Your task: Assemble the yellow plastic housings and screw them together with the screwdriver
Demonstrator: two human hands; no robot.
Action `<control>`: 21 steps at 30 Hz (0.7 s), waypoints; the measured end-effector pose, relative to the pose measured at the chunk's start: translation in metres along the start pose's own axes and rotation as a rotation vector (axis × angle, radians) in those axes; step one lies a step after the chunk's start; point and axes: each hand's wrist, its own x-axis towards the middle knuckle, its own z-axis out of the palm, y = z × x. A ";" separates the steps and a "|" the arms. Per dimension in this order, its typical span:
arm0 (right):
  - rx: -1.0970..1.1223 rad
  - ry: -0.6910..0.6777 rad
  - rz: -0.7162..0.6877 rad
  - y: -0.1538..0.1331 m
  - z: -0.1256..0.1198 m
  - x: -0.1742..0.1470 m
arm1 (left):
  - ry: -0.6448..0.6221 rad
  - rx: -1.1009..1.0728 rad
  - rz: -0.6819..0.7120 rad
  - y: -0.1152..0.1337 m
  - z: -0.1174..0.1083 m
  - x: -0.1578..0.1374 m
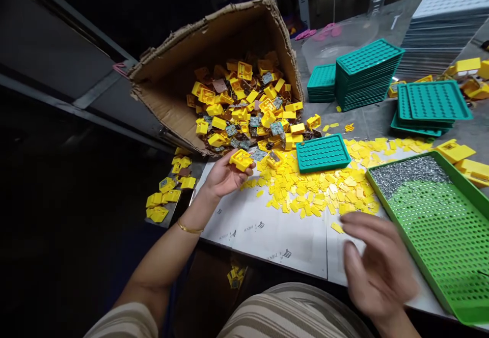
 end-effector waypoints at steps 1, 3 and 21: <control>0.005 -0.023 -0.041 0.009 0.015 0.006 | -0.033 -0.145 -0.025 -0.003 0.004 -0.006; 0.008 -0.174 -0.052 0.024 0.043 0.020 | -0.059 -0.385 -0.094 -0.010 0.008 -0.014; -0.573 -1.254 -0.223 0.056 0.185 0.148 | -0.028 -0.586 -0.212 -0.038 -0.019 -0.026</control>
